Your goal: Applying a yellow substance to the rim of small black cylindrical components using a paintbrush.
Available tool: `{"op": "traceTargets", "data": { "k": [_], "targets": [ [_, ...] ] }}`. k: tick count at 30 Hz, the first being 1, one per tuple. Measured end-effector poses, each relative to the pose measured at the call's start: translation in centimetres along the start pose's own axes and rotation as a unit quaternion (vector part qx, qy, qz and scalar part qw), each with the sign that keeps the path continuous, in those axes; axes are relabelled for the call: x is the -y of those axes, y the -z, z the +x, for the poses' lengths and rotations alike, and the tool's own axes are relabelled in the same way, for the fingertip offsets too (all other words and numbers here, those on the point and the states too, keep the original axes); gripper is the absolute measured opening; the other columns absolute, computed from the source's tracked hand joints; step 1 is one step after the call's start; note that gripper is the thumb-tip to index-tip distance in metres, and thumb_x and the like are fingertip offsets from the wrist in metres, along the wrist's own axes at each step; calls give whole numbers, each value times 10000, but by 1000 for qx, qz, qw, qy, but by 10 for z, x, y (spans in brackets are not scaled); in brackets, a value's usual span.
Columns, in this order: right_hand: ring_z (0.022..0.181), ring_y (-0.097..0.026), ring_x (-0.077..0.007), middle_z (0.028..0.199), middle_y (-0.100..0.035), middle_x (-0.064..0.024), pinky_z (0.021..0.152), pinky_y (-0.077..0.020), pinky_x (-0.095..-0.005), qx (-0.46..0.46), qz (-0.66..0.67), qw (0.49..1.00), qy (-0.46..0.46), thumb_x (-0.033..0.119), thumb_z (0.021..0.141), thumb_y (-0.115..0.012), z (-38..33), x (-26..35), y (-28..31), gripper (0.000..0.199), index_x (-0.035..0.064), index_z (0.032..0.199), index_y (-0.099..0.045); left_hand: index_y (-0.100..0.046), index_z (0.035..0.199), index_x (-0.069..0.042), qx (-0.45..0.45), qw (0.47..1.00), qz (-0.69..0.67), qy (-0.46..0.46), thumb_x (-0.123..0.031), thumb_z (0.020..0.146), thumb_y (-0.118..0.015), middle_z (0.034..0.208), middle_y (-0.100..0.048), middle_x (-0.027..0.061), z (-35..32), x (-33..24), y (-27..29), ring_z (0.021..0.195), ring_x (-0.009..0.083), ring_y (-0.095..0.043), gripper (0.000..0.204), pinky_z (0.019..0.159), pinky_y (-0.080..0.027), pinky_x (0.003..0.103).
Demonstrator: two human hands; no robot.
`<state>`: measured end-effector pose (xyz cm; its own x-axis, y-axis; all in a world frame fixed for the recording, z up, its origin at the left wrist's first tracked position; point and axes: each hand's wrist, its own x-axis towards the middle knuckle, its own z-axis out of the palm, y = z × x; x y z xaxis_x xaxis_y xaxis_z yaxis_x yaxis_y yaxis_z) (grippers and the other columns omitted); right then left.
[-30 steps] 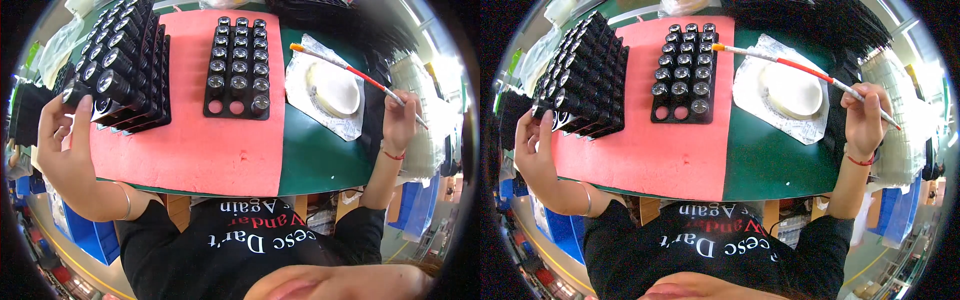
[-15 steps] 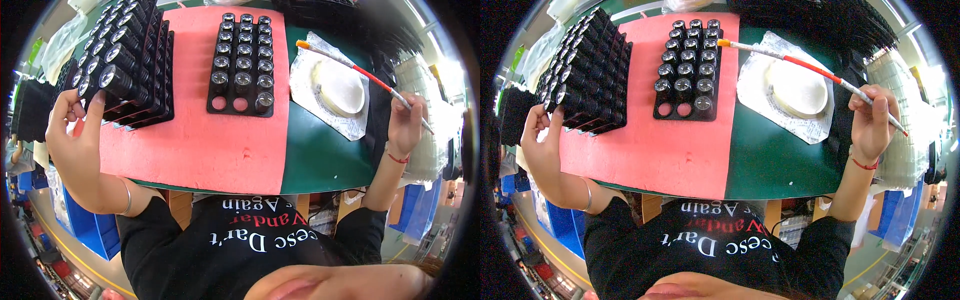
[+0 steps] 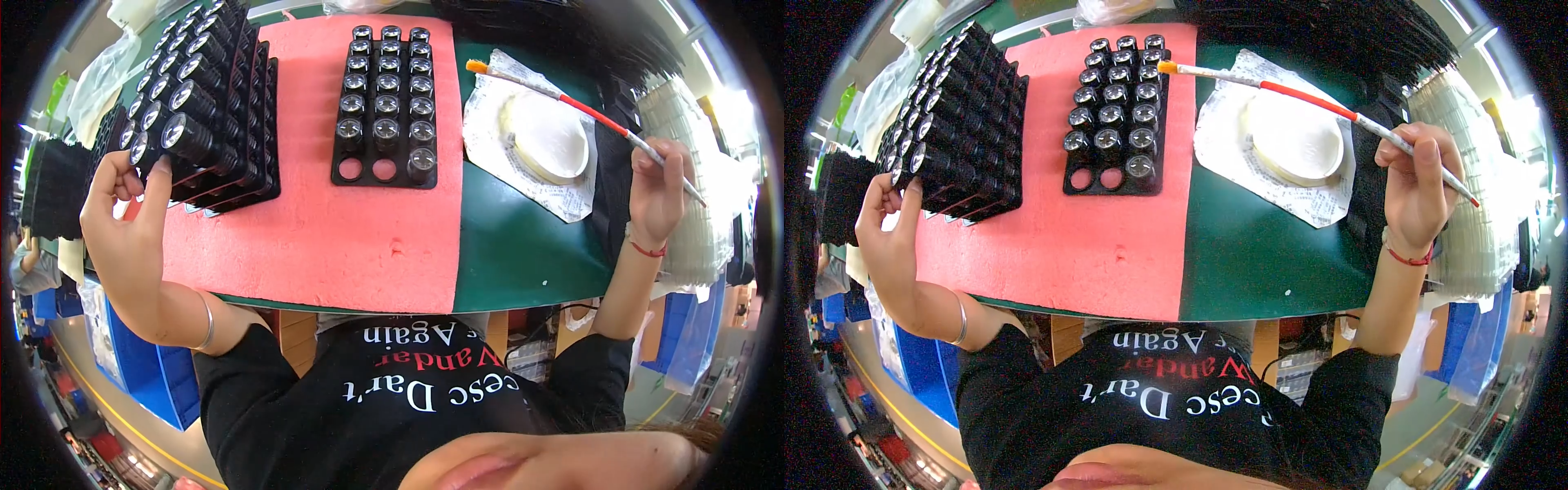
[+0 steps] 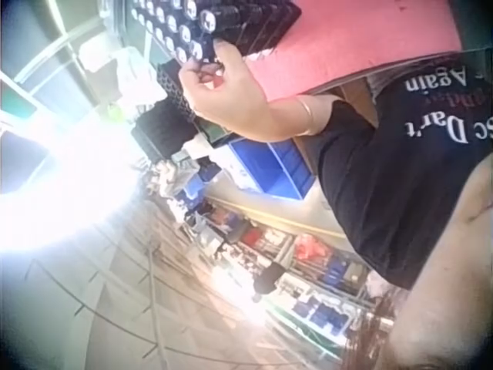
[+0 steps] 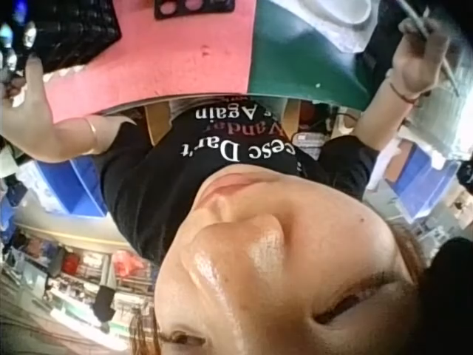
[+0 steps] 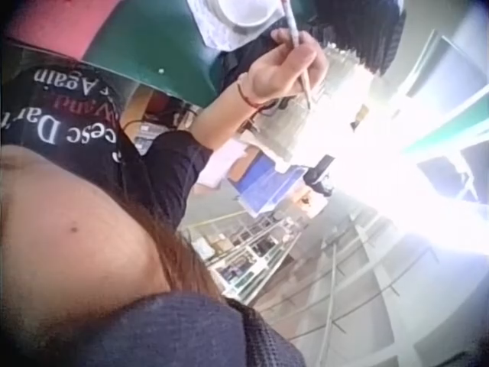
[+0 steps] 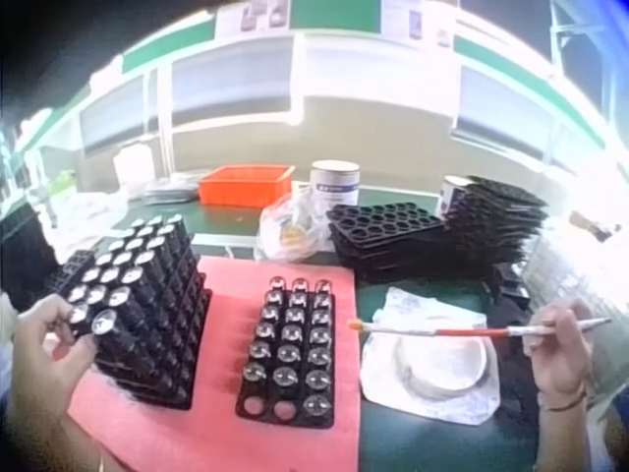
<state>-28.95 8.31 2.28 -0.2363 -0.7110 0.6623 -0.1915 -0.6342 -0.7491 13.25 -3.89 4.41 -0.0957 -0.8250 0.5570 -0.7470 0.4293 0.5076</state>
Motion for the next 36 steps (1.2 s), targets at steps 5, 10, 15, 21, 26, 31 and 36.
{"op": "traceTargets", "data": {
  "k": [5, 10, 15, 21, 26, 31, 36],
  "targets": [
    [610, -496, -168, 683, -530, -119, 551, -404, -262, -5, 7, 1000, 0, 174, 844, -469, 1, -1, 0, 223, -40, 849, -530, -468, 746, 25, 6, 1000, 15, -27, -53, 698, -620, 608, -355, -16, 0, -4, 0, 594, 73, -314, 177, 538, -279, 191],
    [603, -497, -162, 680, -531, -117, 547, -407, -259, -5, 9, 1000, -3, 168, 843, -472, 2, -1, 0, 215, -39, 843, -532, -473, 747, 28, 17, 1000, 7, -19, -56, 698, -617, 600, -362, -12, 0, -4, 0, 591, 75, -322, 174, 541, -283, 192],
    [600, -497, -159, 680, -532, -111, 544, -407, -258, -4, 14, 1000, -5, 166, 843, -472, 2, -1, -1, 212, -36, 837, -534, -477, 746, 29, 23, 1000, 2, -17, -58, 699, -613, 599, -373, -9, -1, -4, 0, 590, 73, -330, 168, 543, -291, 194],
    [597, -500, -160, 669, -538, -108, 547, -410, -257, -11, 5, 1000, -1, 163, 838, -478, 3, -2, -3, 209, -36, 835, -539, -489, 785, 22, 29, 999, -21, -9, -58, 703, -610, 619, -374, -8, -1, -2, -1, 597, 73, -332, 166, 545, -302, 181],
    [599, -507, -164, 665, -541, -109, 554, -419, -257, -20, -6, 1000, -11, 159, 837, -475, 2, -2, -3, 209, -40, 832, -540, -531, 864, -9, -31, 999, 28, 2, -52, 711, -602, 672, -366, -6, -7, -8, 2, 648, 77, -339, 174, 564, -308, 184],
    [602, -509, -167, 664, -542, -112, 555, -420, -257, -28, 2, 999, -16, 149, 840, -467, 1, -2, 3, 210, -49, 839, -539, -562, 899, -1, -163, 984, 54, -45, -34, 690, -626, 659, -447, -2, -6, -19, -1, 605, 90, -384, 221, 535, -360, 192],
    [584, -548, -156, 661, -570, -107, 555, -446, -239, -39, 19, 999, -19, 150, 836, -481, 7, -6, 2, 211, -49, 844, -552, -578, 746, -3, -64, 960, -112, -248, -29, 598, -663, 635, -517, 35, -27, -51, -29, 529, 105, -440, 173, 462, -346, 227]
  ]
}}
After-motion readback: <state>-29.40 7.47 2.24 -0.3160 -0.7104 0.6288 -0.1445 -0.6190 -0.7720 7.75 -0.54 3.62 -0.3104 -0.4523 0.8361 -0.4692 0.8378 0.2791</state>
